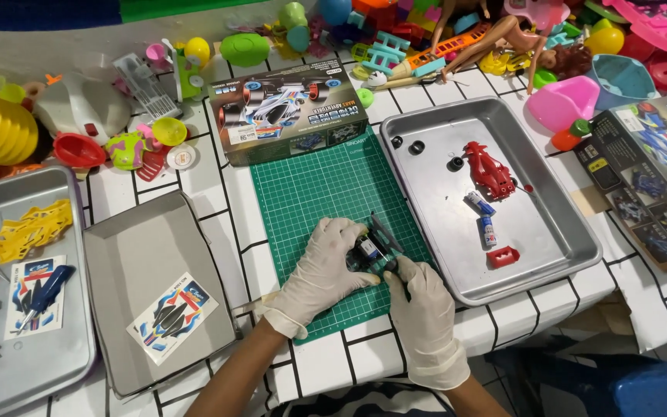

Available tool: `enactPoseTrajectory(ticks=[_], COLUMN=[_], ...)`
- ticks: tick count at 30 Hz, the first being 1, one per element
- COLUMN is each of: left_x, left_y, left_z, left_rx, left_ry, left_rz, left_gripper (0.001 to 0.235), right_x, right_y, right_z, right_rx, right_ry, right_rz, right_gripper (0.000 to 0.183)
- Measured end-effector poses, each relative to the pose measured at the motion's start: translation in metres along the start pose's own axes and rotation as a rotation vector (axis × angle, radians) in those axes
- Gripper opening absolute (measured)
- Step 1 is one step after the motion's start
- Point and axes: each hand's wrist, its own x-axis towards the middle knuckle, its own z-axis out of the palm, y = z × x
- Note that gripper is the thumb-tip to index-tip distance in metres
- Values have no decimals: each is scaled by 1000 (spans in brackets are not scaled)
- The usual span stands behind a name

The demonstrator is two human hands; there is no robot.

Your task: The person assembles a red toy car on a green cutting mat. They insert batteries into the black chassis, attach the red body, and then install the wheels onto the vehicle.

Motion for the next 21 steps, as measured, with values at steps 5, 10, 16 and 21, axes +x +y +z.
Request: enactPoseTrajectory(ticks=[5, 10, 16, 21], left_x=[0, 0, 4, 7], left_y=[1, 3, 16, 28], left_z=[6, 3, -30, -33], left_rx=[83, 20, 154, 345], left_ry=[22, 15, -134, -218], left_rz=[27, 59, 64, -64], left_gripper=[95, 95, 114, 127], right_x=[-2, 1, 10, 72], right_y=[5, 1, -4, 42], right_z=[9, 6, -44, -58], right_rx=[112, 131, 259, 334], right_ry=[-125, -84, -56, -27], right_rz=[134, 107, -54, 183], right_gripper=[22, 24, 25, 7])
